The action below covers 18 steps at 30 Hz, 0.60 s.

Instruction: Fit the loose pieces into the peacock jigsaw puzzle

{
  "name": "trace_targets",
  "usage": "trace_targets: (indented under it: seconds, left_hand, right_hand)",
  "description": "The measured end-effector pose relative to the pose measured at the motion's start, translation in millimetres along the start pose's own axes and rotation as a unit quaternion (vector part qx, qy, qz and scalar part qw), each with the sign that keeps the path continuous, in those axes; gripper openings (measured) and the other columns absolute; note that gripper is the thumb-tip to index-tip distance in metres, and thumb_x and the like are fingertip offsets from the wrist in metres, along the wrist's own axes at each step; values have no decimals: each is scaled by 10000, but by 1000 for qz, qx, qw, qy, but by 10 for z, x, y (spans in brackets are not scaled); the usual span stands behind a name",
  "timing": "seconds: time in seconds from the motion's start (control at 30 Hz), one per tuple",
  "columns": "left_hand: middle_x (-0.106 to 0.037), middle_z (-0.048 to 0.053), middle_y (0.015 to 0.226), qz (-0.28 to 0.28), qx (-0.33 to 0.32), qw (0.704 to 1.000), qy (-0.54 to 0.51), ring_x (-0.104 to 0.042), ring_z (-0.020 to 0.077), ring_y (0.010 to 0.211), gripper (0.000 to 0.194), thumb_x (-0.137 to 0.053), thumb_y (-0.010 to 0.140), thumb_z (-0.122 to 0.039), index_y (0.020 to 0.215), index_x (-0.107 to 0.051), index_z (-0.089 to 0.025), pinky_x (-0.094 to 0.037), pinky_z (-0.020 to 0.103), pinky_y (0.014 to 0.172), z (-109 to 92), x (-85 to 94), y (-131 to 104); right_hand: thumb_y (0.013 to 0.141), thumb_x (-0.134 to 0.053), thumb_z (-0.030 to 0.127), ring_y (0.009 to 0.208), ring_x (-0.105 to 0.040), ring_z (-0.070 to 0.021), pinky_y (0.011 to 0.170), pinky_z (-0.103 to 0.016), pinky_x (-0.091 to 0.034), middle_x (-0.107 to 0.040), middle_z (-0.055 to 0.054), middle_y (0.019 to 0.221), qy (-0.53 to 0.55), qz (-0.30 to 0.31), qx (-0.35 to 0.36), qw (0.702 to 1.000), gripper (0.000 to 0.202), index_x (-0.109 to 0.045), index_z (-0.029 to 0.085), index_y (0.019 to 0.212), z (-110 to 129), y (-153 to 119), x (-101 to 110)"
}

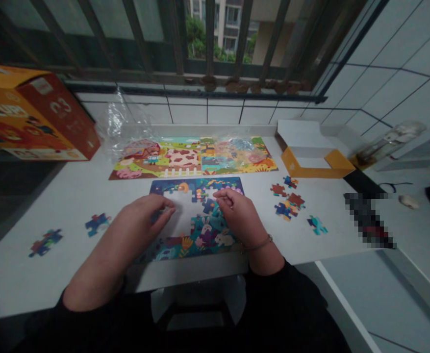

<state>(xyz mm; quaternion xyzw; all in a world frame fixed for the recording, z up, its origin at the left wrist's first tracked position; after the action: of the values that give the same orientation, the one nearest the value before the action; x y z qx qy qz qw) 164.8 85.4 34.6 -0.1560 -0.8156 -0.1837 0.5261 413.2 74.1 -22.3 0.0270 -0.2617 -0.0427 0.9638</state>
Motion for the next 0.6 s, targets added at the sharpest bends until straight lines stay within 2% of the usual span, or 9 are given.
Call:
trace_targets:
  seconds: [0.13,0.23,0.3,0.47,0.6]
  left_hand:
    - [-828,113,1180,64,-29,998,-6,-762,326,1132,177,-649,1055,-255,1170,-782,-229,-602,463,1021,-217,-292,83]
    - [-823,135,1211,94,-36,995,-4,-757,348,1172,197,-674,1048,-236,1205,-788,-209,-606,491,1043,-264,-484,106]
    - [-814,143,1259,93,-45,994,-14,-749,353,1212,246,-691,1038,-222,1267,-776,-200,-603,500,1066,-273,-559,114]
    - [-791,140,1347,46,-37,996,-60,-733,335,1275,429,-715,1008,-202,1437,-703,-204,-586,503,1124,-196,-583,143]
    - [-790,148,1340,30,-10,998,-59,-729,346,1271,381,-656,1037,-209,1414,-711,-201,-584,534,1118,-116,-559,152]
  right_hand:
    - [1028,-663,371,785,-712,-199,723,-330,-539,-801,-39,929,-14,0,3,1000,270,-808,232,1209,-2,1,-6]
    - [1023,-669,353,801,-717,-201,741,-337,-553,-792,-36,921,-2,17,5,1000,279,-801,225,1233,13,2,-35]
    - [1025,-664,343,796,-712,-199,741,-338,-559,-777,-29,899,4,26,9,1000,284,-795,224,1247,43,-1,-53]
    - [1017,-697,328,829,-736,-203,776,-349,-606,-782,-38,946,28,28,10,999,246,-772,243,1235,106,-7,-83]
    - [998,-746,369,830,-768,-209,755,-354,-646,-785,-42,962,80,30,-31,996,182,-726,251,1134,41,13,-124]
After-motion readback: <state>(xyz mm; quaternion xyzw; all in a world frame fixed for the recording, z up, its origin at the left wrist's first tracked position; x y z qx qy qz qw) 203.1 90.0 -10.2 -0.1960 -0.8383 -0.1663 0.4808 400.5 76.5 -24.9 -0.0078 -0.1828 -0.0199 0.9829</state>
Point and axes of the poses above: each hand's wrist, its own y-axis towards the middle knuckle, its own x-axis out of the back of the hand, z = x × y, the point moved 9 cm from there along y, towards the middle knuckle
